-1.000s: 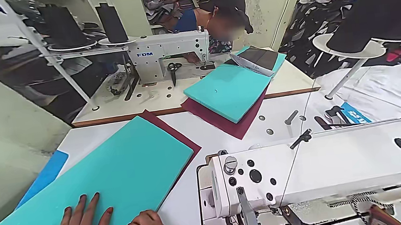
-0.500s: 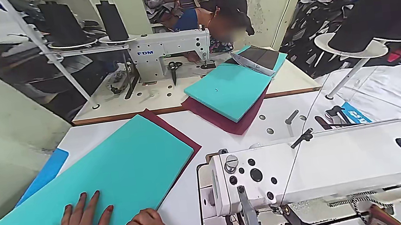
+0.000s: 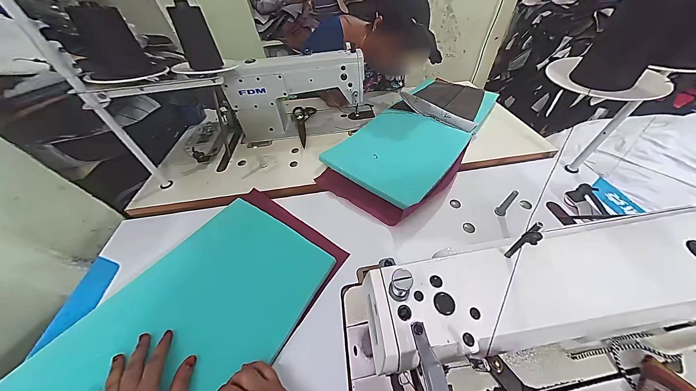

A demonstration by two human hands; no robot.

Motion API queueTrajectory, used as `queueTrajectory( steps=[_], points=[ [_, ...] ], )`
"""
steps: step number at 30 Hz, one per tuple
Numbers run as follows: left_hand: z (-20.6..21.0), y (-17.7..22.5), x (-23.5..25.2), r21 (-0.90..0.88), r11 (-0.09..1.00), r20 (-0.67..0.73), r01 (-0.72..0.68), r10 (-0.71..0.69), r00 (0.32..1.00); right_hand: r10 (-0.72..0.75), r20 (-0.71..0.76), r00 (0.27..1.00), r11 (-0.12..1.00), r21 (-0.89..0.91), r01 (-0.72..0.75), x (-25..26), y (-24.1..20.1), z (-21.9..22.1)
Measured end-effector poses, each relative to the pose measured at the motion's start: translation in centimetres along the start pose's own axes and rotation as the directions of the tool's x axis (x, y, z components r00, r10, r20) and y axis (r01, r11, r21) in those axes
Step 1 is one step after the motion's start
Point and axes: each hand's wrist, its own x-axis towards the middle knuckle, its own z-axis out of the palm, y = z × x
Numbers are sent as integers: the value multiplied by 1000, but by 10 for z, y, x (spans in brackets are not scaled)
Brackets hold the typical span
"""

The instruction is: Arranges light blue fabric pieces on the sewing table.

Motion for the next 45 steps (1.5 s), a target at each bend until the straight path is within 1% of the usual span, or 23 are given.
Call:
queueTrajectory(
  steps=[2, 6, 10, 12, 14, 16, 18, 21, 25, 27, 28, 29, 30, 31, 33, 34, 35, 37, 38, 39, 40, 42, 45],
  points=[
    [-1, 1, 0, -6, 1000, 0, -1, 1, 1000, 7, 21, 1000, 1000, 2, -7, 0, 0, -1],
    [0, 0, 0, -4, 1000, -6, -4, 4, 1000, 5, 6, 1000, 1000, 14, -5, 0, 1, 1],
    [1, 0, 0, 2, 1000, -11, 8, -8, 1000, 15, 41, 999, 1000, 18, -16, 2, -1, -1],
    [5, -2, 2, 5, 1000, -44, -2, 2, 999, 24, 67, 997, 1000, 10, -25, 2, 0, -4],
    [11, -5, 3, 7, 1000, -93, -10, 10, 996, 18, 55, 998, 1000, 2, -18, 2, -1, -4],
    [12, -5, 2, 11, 1000, -113, -10, 11, 993, 11, -10, 1000, 1000, 18, -11, 1, -1, -5],
    [10, -4, 0, 17, 1000, -106, -13, 15, 994, -1, -137, 991, 999, 43, 7, -1, 0, -3],
    [5, -5, -4, 25, 1000, -47, -2, 3, 999, -29, -303, 953, 999, 28, 39, -1, 6, 1],
    [-5, -10, -19, -4, 1000, 39, -26, 26, 999, -38, -417, 908, 999, -20, 33, 3, 16, -6],
    [-13, -13, -29, -42, 998, 73, -45, 48, 996, 10, -485, 874, 999, -34, -30, 12, 25, -20],
    [-18, -14, -37, -60, 996, 93, -66, 71, 993, 58, -504, 862, 995, -46, -94, 18, 29, -29],
    [-22, -14, -46, -76, 992, 97, -99, 106, 990, 136, -483, 865, 981, -55, -185, 25, 33, -43],
    [-24, -13, -57, -100, 984, 67, -149, 156, 985, 226, -436, 871, 956, -74, -285, 33, 37, -58],
    [-24, -13, -69, -116, 972, 25, -206, 210, 977, 301, -408, 862, 921, -112, -374, 41, 43, -72],
    [-19, -11, -94, -119, 945, -62, -304, 299, 952, 420, -409, 810, 832, -183, -524, 52, 56, -93],
    [-17, -11, -104, -115, 936, -96, -332, 323, 942, 499, -423, 757, 770, -185, -611, 59, 64, -100],
    [-13, -13, -112, -94, 930, -133, -354, 341, 931, 594, -425, 684, 693, -163, -703, 70, 75, -105],
    [-8, -16, -120, -47, 923, -200, -383, 367, 909, 759, -394, 519, 496, -167, -852, 92, 97, -109],
    [-6, -15, -121, -39, 915, -225, -401, 383, 896, 803, -379, 459, 425, -174, -888, 99, 104, -107],
    [-4, -13, -122, -36, 906, -247, -422, 401, 882, 826, -370, 425, 382, -187, -905, 103, 108, -105],
    [-4, -11, -122, -36, 898, -260, -439, 416, 871, 837, -360, 413, 359, -209, -910, 105, 109, -103],
    [-5, -9, -120, -34, 885, -273, -465, 439, 856, 840, -340, 422, 346, -262, -901, 107, 113, -104],
    [-7, -10, -123, -42, 869, -272, -493, 465, 843, 830, -338, 444, 363, -278, -889, 99, 117, -106]
  ],
)
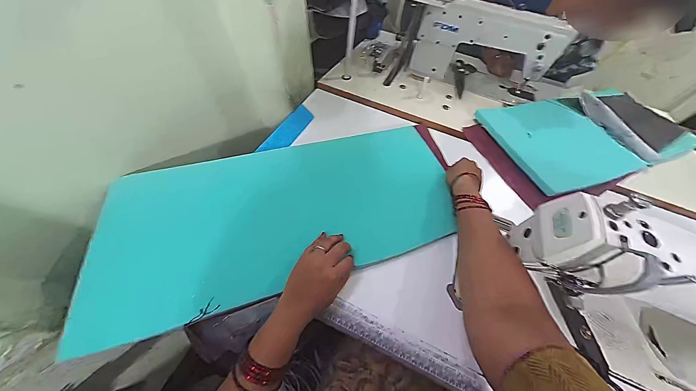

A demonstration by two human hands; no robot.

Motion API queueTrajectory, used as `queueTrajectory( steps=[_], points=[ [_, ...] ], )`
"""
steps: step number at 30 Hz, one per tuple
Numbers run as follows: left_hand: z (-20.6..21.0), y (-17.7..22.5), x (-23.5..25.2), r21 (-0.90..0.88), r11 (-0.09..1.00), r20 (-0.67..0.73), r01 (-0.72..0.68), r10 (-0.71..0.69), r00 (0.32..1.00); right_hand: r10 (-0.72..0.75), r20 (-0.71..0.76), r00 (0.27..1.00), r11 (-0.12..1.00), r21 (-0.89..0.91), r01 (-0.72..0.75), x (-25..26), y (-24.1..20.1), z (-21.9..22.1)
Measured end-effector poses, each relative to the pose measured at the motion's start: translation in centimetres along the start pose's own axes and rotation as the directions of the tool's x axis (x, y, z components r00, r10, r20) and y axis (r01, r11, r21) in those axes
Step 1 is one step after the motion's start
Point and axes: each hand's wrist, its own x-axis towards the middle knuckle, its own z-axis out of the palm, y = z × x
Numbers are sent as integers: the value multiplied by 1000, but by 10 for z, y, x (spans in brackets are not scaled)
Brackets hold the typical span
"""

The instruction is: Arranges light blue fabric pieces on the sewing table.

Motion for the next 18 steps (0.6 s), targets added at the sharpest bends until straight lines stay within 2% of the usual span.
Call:
queueTrajectory(
  steps=[5, 11, 14, 16, 18],
  points=[
    [-4, 4, 1, -40, 998, 2, 56, -56, 998, -108, 1, 994, 989, -99, 107, -8, 1, 3],
    [-1, 5, 4, -64, 994, -38, 91, -94, 995, -62, -14, 998, 977, -206, 58, 10, 6, 6],
    [10, 10, 14, -78, 992, -49, 99, -103, 993, -68, -116, 991, 992, -115, 55, -8, -3, -3],
    [20, 14, 31, -108, 992, -22, 65, -68, 997, -195, -189, 962, 981, -19, 195, -37, -14, -14],
    [31, 17, 52, -156, 988, 28, -2, 6, 1000, -447, -228, 865, 888, 1, 459, -63, -18, -10]
  ],
)
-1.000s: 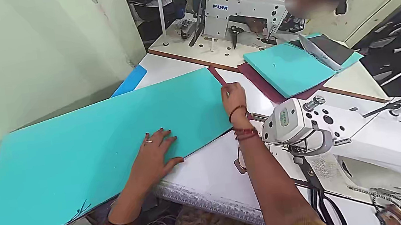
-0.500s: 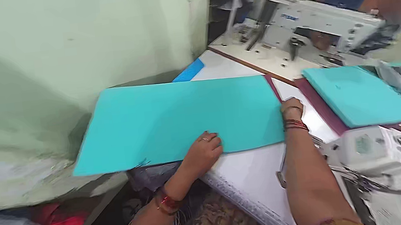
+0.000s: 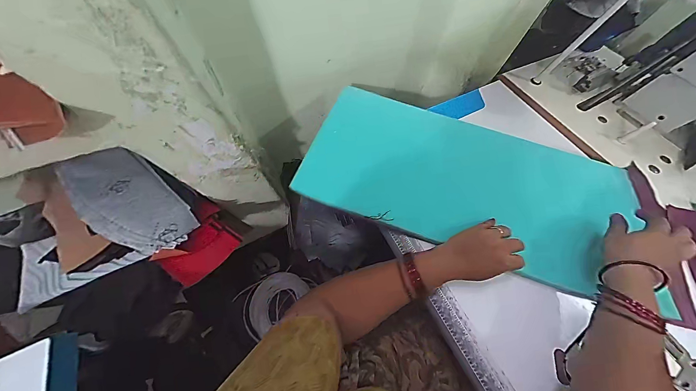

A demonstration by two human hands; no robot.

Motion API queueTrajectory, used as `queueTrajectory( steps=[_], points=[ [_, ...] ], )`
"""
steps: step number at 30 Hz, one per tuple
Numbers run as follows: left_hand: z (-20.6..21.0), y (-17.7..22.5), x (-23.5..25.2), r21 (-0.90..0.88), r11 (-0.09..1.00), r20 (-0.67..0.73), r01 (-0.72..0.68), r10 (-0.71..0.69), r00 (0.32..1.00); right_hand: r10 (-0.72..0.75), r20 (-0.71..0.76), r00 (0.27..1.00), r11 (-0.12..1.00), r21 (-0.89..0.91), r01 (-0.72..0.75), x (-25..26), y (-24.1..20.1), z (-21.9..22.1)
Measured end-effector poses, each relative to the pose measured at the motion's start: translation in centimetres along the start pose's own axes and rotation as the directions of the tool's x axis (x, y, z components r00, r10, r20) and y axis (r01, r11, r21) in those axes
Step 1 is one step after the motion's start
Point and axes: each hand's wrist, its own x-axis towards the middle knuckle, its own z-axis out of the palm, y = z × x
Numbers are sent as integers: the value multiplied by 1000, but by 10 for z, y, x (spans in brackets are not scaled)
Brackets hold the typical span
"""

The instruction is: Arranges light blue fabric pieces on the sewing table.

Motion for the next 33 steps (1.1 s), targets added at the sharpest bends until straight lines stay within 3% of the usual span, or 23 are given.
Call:
queueTrajectory(
  steps=[3, 5, 8, 9, 12, 14, 17, 19, 24, 27, 29, 31, 32, 33],
  points=[
    [21, 8, 30, -70, 996, 71, -58, 63, 996, -402, 77, 913, 908, 161, 386, -26, -11, 20],
    [31, 18, 40, -114, 993, 99, -34, 45, 994, -512, 139, 848, 843, 272, 464, -38, -7, 33],
    [15, 27, 39, -258, 964, 282, 70, 6, 959, -555, 114, 824, 794, 368, 484, -42, 20, 41],
    [6, 26, 31, -295, 951, 263, 89, -9, 965, -566, 114, 817, 789, 363, 496, -42, 27, 40],
    [-27, 12, -11, -270, 934, -38, 234, -253, 967, -610, 104, 785, 777, 274, 567, -42, 37, 39],
    [-50, -15, -48, -128, 906, -324, 404, -423, 846, -632, 101, 768, 768, 213, 604, -45, 38, 39],
    [-89, -55, -100, 60, 717, -381, 694, -627, 680, -627, 133, 768, 779, 122, 615, -48, 30, 34],
    [-95, -70, -127, 119, 662, -355, 740, -668, 654, -586, 166, 793, 809, 73, 583, -52, 23, 34],
    [-82, -32, -146, 163, 666, -360, 728, -647, 672, -405, 198, 893, 906, -46, 421, -74, 0, 28],
    [-79, -22, -153, 151, 685, -383, 713, -624, 681, -438, 178, 881, 893, -29, 450, -94, 7, 23],
    [-79, -10, -154, 77, 767, -411, 637, -558, 721, -482, 136, 866, 876, 44, 480, -117, 16, 18],
    [-84, 17, -154, -105, 892, -343, 439, -447, 826, -530, 103, 842, 848, 91, 522, -149, 25, 17],
    [-90, 34, -154, -298, 910, -222, 289, -360, 906, -548, 90, 832, 835, 107, 539, -166, 29, 17],
    [-96, 50, -152, -542, 826, -61, 154, -221, 973, -558, 82, 826, 828, 113, 549, -183, 32, 16]
  ],
)
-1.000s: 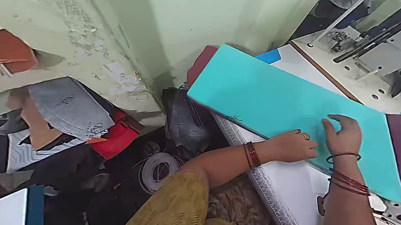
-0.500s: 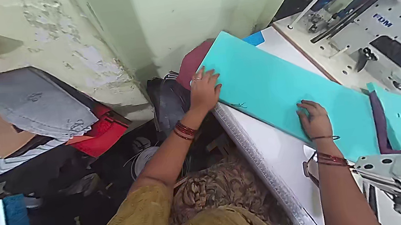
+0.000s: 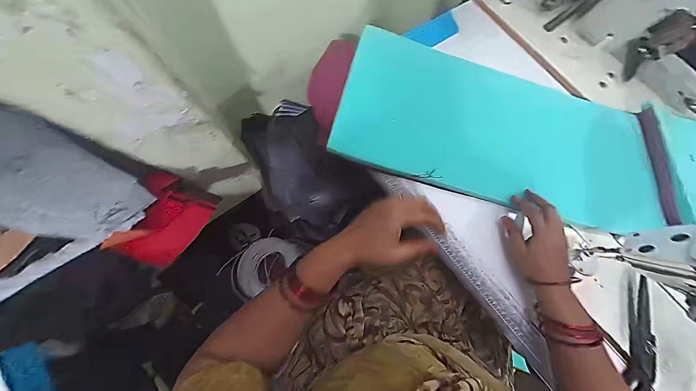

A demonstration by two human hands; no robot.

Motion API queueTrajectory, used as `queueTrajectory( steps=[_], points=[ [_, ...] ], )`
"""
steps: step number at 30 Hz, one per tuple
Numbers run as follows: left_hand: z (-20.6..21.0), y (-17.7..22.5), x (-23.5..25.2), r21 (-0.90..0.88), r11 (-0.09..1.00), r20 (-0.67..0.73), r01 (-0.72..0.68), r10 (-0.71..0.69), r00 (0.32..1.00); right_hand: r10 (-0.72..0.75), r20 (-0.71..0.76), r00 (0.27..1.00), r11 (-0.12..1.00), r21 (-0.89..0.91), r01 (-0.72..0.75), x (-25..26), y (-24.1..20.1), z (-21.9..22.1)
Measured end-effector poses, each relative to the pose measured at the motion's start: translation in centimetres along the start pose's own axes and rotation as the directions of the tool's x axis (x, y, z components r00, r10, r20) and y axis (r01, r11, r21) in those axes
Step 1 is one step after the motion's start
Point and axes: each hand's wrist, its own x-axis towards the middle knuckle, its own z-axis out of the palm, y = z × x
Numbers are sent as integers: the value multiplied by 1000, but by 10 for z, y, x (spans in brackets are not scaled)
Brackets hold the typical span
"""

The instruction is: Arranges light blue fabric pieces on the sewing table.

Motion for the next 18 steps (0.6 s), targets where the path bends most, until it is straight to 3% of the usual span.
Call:
queueTrajectory(
  steps=[1, 2, 4, 7, 12, 15, 16, 18],
  points=[
    [5, 13, 0, -292, 956, 210, -26, 90, 974, 7, -4, 1000, 1000, 1, -7, -14, -6, 0],
    [12, 22, 0, -513, 858, 380, 26, 200, 903, 16, -16, 1000, 1000, 1, -16, -29, -11, 1],
    [28, 31, -2, -717, 682, 538, 143, 411, 736, 28, -64, 998, 1000, -7, -29, -55, -16, 2],
    [42, 27, 6, -799, 576, 532, 173, 543, 649, 39, -98, 994, 999, -3, -39, -86, -17, 1],
    [25, 20, 44, -711, 693, 628, 121, 548, 553, 87, -84, 993, 996, -15, -88, -129, -14, -20],
    [21, 7, 59, -684, 711, 648, 162, 490, 584, 104, -104, 989, 993, -44, -109, -159, -5, -32],
    [19, 6, 67, -666, 733, 628, 141, 447, 637, 108, -116, 987, 992, -56, -115, -167, -1, -35],
    [16, 16, 92, -502, 865, 510, 13, 284, 812, 125, -133, 983, 989, -61, -134, -179, 6, -40]
  ],
)
